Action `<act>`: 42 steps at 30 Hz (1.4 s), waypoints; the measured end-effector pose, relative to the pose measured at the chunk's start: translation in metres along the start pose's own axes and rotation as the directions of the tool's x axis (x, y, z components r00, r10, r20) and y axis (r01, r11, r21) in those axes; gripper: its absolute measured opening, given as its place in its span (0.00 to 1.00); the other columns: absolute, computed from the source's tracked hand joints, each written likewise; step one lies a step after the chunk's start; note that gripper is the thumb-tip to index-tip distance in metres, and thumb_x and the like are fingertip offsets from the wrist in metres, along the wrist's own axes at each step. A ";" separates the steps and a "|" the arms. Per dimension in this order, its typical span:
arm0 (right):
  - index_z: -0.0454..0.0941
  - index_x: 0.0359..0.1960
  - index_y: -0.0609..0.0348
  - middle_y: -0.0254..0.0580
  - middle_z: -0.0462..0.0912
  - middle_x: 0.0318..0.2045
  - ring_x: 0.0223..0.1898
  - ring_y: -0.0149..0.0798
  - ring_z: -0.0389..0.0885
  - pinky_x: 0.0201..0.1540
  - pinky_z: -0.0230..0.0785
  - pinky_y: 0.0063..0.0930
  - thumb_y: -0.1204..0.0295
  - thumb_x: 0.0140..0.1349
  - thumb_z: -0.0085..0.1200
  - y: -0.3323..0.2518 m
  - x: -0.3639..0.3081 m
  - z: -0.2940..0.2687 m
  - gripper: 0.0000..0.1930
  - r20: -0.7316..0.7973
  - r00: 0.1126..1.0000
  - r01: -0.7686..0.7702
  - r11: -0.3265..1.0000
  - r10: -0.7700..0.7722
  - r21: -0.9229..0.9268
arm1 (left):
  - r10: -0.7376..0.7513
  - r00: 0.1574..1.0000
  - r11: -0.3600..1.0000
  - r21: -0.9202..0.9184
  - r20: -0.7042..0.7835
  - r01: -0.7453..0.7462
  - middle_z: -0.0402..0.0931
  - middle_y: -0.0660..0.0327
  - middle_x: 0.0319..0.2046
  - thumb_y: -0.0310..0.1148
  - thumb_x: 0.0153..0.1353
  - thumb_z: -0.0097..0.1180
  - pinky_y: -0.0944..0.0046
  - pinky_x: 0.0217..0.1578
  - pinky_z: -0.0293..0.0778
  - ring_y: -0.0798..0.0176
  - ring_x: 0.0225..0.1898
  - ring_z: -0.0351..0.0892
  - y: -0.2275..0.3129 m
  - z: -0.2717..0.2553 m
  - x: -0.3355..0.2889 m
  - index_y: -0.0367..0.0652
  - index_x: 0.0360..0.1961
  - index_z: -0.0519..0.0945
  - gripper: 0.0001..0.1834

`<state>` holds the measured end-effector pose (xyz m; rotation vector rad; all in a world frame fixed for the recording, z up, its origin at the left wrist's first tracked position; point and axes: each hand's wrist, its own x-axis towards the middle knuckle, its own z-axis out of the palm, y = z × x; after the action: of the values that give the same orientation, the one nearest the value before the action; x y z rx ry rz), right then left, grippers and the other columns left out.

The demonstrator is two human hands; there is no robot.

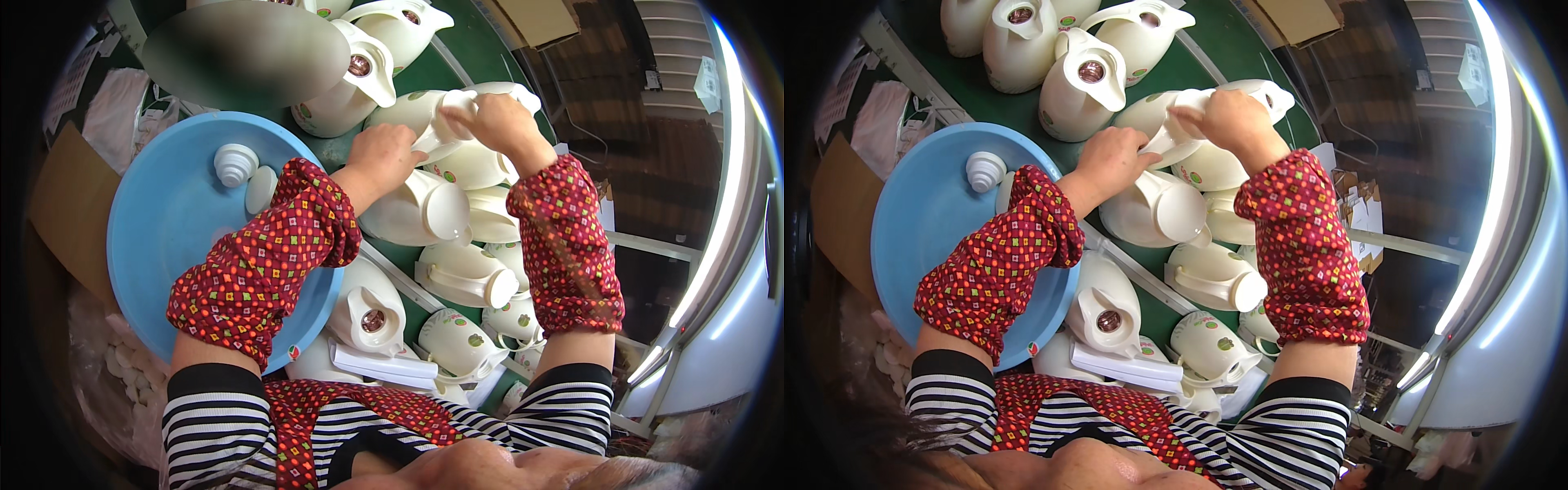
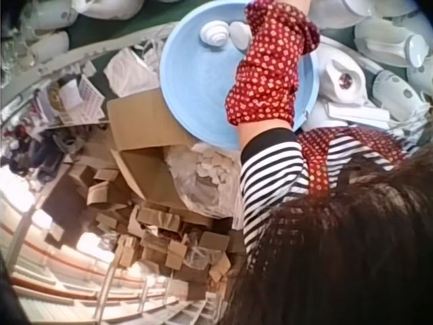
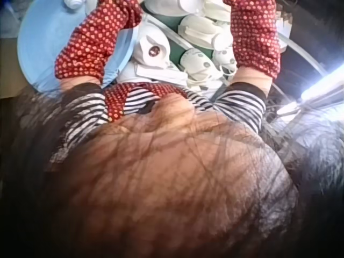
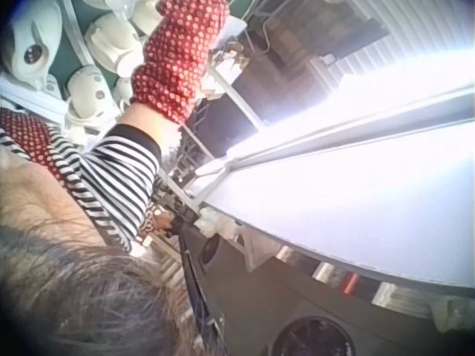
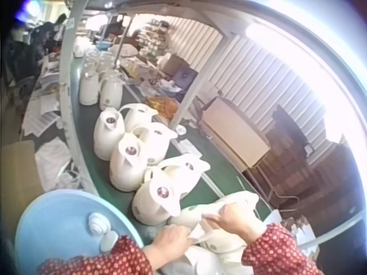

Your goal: The person assembles white ceramic pitchers on a green conveyor belt. They pick up each pitcher, insert a small internal component, and place the finished unit back on the belt. The process is repeated continuously for multiple units.

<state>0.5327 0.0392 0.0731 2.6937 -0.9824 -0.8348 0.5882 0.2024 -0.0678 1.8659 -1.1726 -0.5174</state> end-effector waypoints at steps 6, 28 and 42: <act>0.84 0.47 0.64 0.59 0.86 0.37 0.41 0.58 0.88 0.46 0.81 0.46 0.36 0.65 0.55 0.021 -0.002 0.028 0.36 -0.368 0.855 0.388 0.921 -0.366 -0.014 | -0.005 1.000 1.000 -0.009 0.012 0.005 0.84 0.46 0.27 0.46 0.60 0.68 0.45 0.40 0.80 0.41 0.34 0.85 0.000 -0.001 0.001 0.42 0.33 0.90 0.16; 0.66 0.70 0.60 0.66 0.80 0.53 0.53 0.62 0.84 0.53 0.79 0.48 0.52 0.69 0.61 0.018 -0.017 0.021 0.35 -0.143 0.916 0.376 0.926 -0.374 -0.013 | -0.062 0.995 0.998 0.001 0.083 0.062 0.86 0.47 0.30 0.45 0.60 0.68 0.46 0.43 0.81 0.42 0.38 0.87 0.008 -0.002 0.001 0.41 0.31 0.90 0.16; 0.77 0.42 0.71 0.60 0.89 0.38 0.41 0.56 0.90 0.43 0.81 0.48 0.38 0.71 0.48 -0.058 -0.014 0.015 0.37 -0.333 0.940 -0.070 0.998 0.068 0.008 | 0.048 0.950 0.994 -0.081 -0.308 -0.076 0.84 0.48 0.40 0.38 0.64 0.63 0.47 0.49 0.79 0.43 0.46 0.84 -0.021 0.001 -0.041 0.40 0.38 0.87 0.12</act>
<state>0.5471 0.0933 0.0488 2.6565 -0.9826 -0.3475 0.5790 0.2421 -0.0898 1.7498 -0.9799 -0.2314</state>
